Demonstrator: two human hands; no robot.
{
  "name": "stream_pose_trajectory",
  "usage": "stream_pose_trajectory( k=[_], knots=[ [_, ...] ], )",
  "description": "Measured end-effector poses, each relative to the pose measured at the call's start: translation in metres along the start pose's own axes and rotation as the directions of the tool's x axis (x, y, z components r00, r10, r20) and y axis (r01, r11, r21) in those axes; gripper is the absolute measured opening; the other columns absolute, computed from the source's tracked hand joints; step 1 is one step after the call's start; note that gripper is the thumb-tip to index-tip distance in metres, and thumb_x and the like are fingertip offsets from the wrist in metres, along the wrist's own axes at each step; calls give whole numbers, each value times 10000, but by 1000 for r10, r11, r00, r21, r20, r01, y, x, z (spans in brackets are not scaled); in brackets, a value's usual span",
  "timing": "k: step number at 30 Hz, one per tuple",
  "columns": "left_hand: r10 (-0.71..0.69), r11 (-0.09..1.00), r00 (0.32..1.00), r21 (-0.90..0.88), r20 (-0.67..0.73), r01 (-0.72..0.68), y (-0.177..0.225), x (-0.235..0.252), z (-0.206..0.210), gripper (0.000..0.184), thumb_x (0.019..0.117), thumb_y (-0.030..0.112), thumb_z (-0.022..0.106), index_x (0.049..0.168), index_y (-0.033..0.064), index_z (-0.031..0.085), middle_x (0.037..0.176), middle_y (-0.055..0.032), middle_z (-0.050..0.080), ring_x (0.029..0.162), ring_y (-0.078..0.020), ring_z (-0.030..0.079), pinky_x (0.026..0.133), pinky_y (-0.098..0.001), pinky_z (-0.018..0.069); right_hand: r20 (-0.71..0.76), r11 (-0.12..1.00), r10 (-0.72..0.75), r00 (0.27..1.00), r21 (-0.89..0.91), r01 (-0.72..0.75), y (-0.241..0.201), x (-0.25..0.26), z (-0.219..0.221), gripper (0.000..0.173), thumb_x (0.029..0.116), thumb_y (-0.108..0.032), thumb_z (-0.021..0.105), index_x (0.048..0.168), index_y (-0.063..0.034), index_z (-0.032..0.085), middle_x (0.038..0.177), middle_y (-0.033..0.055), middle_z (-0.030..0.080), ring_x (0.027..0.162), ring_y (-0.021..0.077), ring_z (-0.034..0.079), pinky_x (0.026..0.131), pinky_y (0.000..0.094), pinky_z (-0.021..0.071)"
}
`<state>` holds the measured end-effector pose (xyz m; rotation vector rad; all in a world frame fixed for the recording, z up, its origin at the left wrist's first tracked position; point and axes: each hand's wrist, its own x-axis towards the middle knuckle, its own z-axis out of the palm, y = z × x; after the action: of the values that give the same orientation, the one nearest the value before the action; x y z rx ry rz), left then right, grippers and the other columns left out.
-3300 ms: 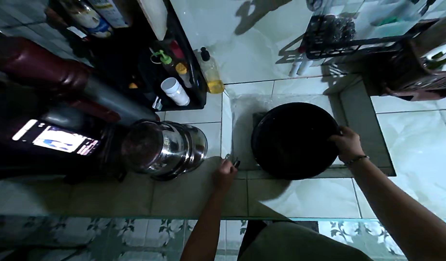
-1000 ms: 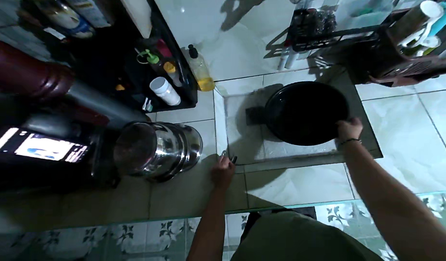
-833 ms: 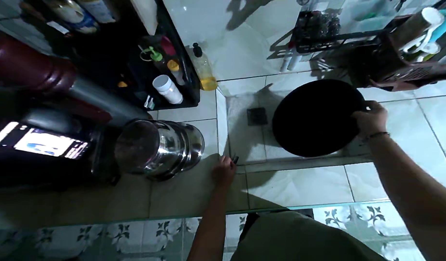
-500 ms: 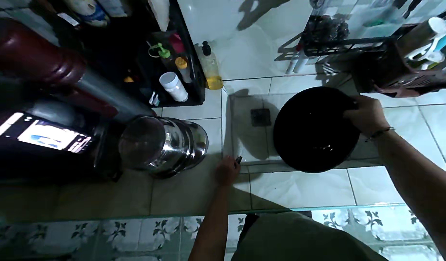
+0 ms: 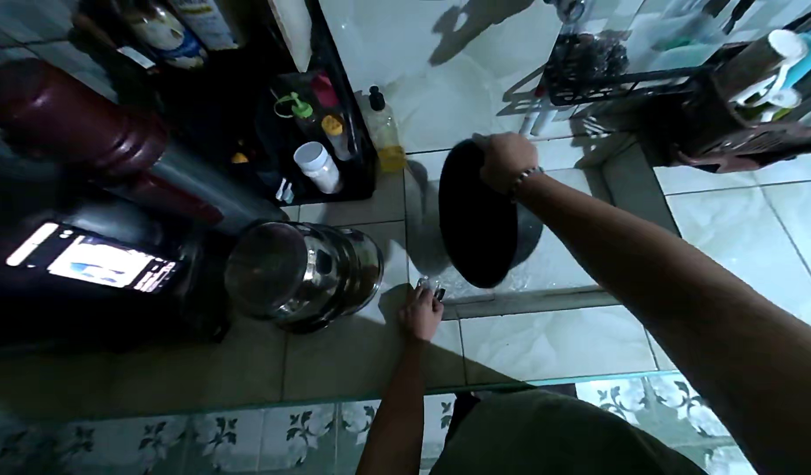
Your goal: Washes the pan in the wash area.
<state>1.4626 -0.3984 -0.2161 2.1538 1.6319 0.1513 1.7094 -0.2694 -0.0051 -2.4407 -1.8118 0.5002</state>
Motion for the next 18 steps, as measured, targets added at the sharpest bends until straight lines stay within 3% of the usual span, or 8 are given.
stream_pose_trajectory(
  k=[5,8,12,14,18],
  knots=[
    [33,999,996,-20,-78,-35,-2,-1,6,196,946,186,636,980,34,754,1139,-140,734,1009,-318,721,835,-529,569,-92,999,32,995,-35,-36,-41,28,-31,365,927,-95,622,1289,-54,639,1249,248,654,1171,470,620,835,671,514],
    [41,999,992,-16,-119,-43,-3,-1,10,177,935,171,640,953,38,756,1126,-139,740,972,-315,731,796,-533,575,-125,993,30,992,-114,-45,-38,33,-43,368,942,-67,590,1307,-44,628,1255,250,650,1178,459,618,834,651,514],
    [26,999,996,-18,-84,-27,-1,0,8,175,934,173,650,960,32,750,1132,-140,735,986,-309,725,810,-534,571,-110,974,51,993,-215,-74,-7,26,-50,292,934,-38,593,1215,12,650,1205,290,646,1135,502,618,800,674,507],
    [10,1000,998,-11,-57,-10,0,-1,6,176,937,177,647,964,36,749,1147,-136,731,1005,-304,720,825,-532,566,-115,967,51,992,-242,-78,18,15,-52,296,924,-13,603,1216,-7,654,1175,307,646,1095,528,622,765,691,500],
    [28,1000,997,12,-78,-27,0,-2,7,171,939,180,642,957,45,746,1131,-123,736,984,-292,724,809,-531,564,-152,971,70,986,-217,-103,84,-15,-59,655,870,3,643,1469,-235,527,1168,320,650,1073,571,616,761,737,472]
  ],
)
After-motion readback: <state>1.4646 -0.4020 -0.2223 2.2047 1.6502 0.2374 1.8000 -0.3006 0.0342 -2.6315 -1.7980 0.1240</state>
